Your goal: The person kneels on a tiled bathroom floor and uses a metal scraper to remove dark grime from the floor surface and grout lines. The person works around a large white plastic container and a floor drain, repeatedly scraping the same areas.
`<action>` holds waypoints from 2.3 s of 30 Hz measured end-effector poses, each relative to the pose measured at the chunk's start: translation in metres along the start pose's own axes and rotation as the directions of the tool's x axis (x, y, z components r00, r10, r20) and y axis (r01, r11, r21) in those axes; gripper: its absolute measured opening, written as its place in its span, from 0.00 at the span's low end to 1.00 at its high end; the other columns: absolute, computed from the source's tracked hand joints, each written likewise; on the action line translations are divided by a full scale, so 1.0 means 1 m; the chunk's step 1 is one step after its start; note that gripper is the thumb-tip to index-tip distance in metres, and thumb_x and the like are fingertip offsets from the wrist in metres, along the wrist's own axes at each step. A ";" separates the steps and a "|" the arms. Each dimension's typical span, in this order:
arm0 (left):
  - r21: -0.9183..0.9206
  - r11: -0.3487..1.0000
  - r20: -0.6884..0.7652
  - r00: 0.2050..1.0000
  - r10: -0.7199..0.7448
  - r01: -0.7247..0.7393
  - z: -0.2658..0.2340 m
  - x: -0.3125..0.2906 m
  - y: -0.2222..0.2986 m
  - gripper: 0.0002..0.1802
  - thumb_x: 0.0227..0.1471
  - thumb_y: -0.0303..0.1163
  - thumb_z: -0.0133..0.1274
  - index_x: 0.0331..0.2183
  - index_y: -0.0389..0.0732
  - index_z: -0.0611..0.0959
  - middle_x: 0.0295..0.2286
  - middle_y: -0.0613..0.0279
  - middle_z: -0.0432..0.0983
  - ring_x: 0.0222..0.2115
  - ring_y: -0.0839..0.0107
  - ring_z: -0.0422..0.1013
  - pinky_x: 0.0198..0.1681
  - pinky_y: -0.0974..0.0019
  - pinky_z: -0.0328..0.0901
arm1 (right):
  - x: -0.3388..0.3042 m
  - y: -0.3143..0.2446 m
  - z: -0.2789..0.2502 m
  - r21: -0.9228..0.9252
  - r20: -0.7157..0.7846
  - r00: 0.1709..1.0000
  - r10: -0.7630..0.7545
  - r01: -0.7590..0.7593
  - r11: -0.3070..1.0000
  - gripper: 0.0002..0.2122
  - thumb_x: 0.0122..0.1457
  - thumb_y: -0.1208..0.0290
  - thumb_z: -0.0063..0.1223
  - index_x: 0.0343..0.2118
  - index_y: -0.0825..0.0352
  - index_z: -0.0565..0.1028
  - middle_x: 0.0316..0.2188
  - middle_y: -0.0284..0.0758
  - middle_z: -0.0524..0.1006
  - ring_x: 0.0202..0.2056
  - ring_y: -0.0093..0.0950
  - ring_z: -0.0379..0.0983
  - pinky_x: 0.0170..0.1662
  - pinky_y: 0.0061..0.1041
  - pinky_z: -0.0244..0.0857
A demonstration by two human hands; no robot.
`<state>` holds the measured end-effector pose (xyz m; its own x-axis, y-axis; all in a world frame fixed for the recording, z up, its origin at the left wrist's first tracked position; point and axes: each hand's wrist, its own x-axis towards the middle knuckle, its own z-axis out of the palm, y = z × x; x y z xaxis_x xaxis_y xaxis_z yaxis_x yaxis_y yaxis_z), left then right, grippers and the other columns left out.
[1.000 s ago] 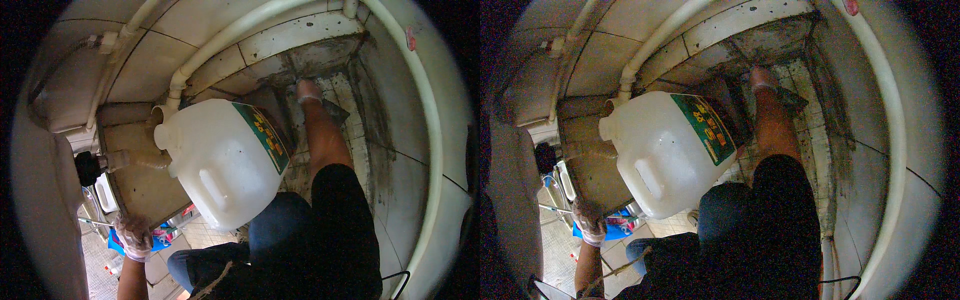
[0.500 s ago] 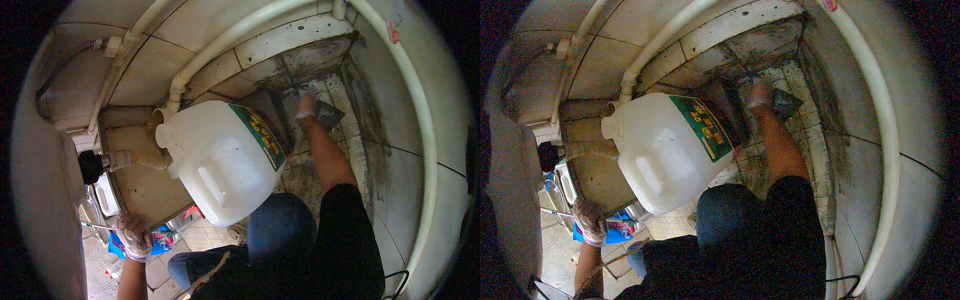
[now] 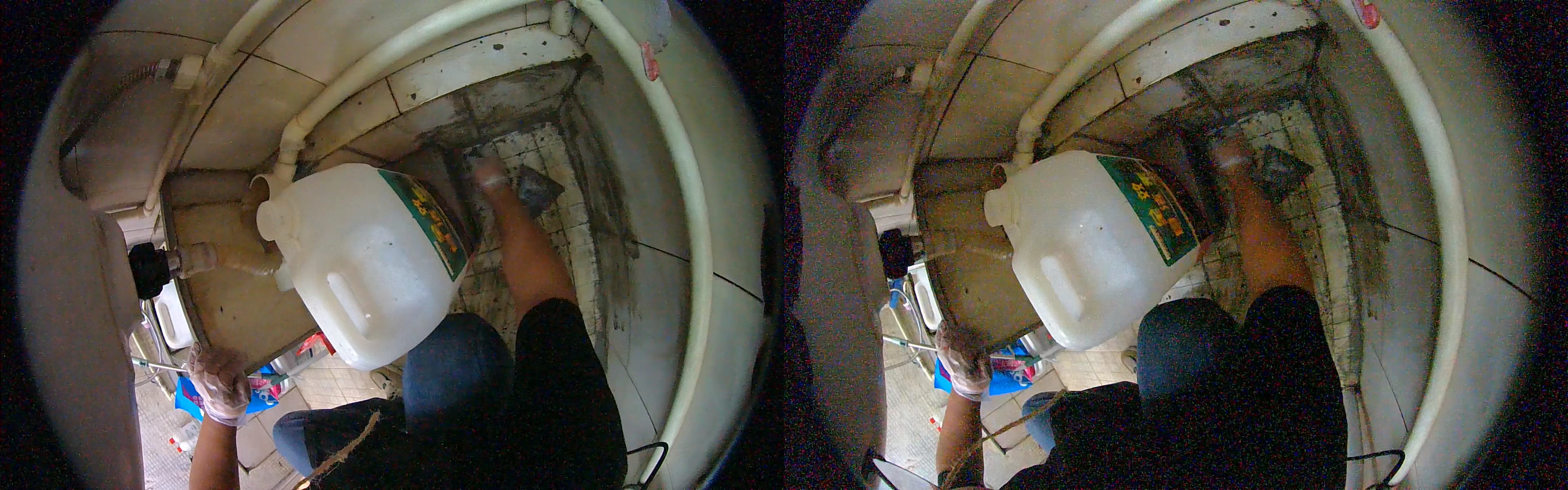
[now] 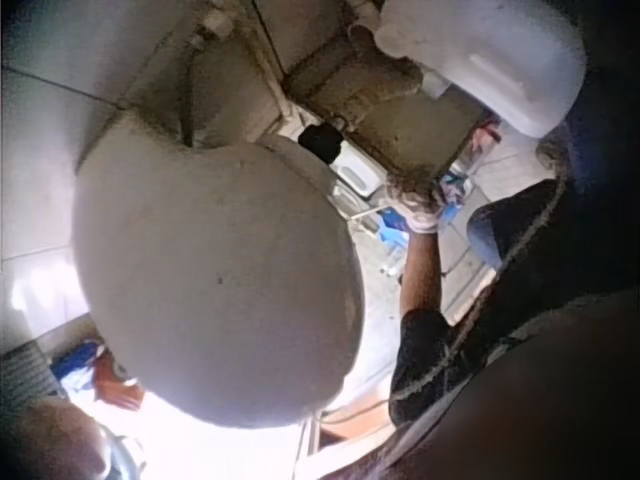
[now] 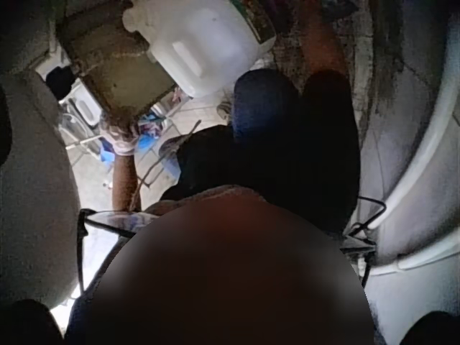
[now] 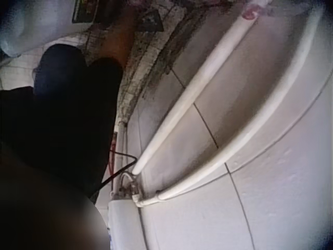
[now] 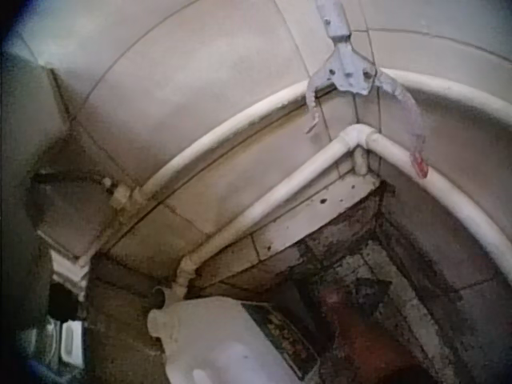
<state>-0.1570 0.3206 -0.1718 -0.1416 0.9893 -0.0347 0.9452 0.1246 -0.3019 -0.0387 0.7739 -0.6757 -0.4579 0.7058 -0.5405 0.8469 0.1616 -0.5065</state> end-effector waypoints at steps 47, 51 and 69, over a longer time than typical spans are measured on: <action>0.035 0.998 -0.006 0.998 0.061 -0.061 0.003 0.000 0.017 0.16 0.54 0.41 0.51 0.44 0.46 0.79 0.43 0.51 0.75 0.46 0.45 0.70 0.51 0.40 0.63 | 0.000 -0.027 -0.002 0.946 0.074 0.981 0.180 -0.126 0.298 0.30 0.58 0.44 0.48 0.50 0.68 0.77 0.47 0.45 0.78 0.46 0.39 0.73 0.53 0.37 0.64; -0.002 1.000 -0.028 0.999 0.027 -0.027 -0.003 0.006 0.019 0.13 0.52 0.39 0.51 0.39 0.47 0.80 0.41 0.55 0.75 0.44 0.49 0.71 0.50 0.42 0.64 | -0.033 -0.024 -0.009 0.992 -0.032 0.996 -0.078 0.041 0.116 0.25 0.58 0.52 0.54 0.48 0.71 0.78 0.47 0.44 0.79 0.47 0.36 0.73 0.53 0.37 0.65; 0.033 0.999 -0.146 0.989 0.008 -0.003 0.032 0.039 0.005 0.09 0.53 0.37 0.50 0.36 0.48 0.79 0.39 0.62 0.76 0.42 0.55 0.73 0.46 0.42 0.66 | 0.053 -0.005 -0.064 -0.280 -0.008 0.991 -0.132 0.124 0.952 0.14 0.63 0.64 0.49 0.44 0.63 0.83 0.47 0.46 0.81 0.48 0.46 0.79 0.51 0.46 0.73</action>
<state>-0.1674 0.3577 -0.2054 -0.0896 0.9907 0.1026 0.9352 0.1191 -0.3334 -0.0496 0.8548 -0.6591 -0.5635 0.6835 -0.4640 0.8249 0.4347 -0.3615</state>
